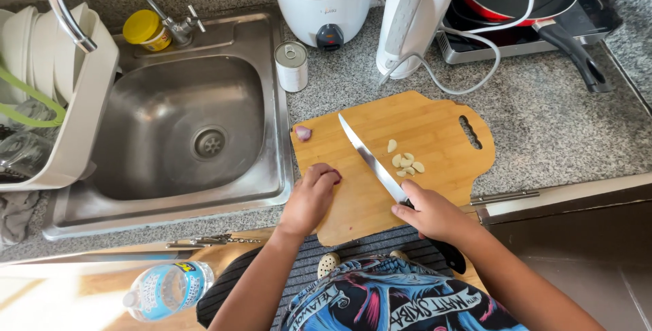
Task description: The person peels a red onion and discards the skin, then uses a knife to chop the onion and garlic cloves on a wooden cutting board. The chopped pieces remain on the board.
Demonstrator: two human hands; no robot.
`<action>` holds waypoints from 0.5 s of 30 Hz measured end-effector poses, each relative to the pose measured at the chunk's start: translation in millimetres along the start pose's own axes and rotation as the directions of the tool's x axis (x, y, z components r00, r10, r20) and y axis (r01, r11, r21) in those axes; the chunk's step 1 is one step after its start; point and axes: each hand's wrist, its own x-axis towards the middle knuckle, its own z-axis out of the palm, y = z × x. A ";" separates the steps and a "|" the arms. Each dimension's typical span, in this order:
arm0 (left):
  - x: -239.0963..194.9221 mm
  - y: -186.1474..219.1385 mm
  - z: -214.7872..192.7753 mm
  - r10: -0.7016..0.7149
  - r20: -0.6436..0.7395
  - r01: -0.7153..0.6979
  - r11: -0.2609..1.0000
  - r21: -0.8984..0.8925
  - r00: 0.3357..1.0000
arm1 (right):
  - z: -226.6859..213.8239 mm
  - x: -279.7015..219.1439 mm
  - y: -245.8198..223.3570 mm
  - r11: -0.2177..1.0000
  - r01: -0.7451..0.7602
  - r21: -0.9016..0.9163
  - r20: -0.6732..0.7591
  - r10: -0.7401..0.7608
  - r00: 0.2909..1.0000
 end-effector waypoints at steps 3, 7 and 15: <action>-5.2 8.5 16.3 -0.033 -0.008 0.033 0.999 -0.034 0.999 | 2.8 0.7 -8.4 0.999 0.008 -0.035 0.024 -0.007 1.000; -3.3 17.4 13.5 -0.046 0.016 0.047 0.997 -0.058 0.999 | 9.7 7.2 -6.7 0.997 0.024 -0.077 0.064 -0.019 0.998; -19.6 15.3 34.8 -0.222 0.067 0.221 0.975 0.025 0.973 | 29.9 19.6 12.5 0.969 0.155 -0.194 0.088 -0.140 0.986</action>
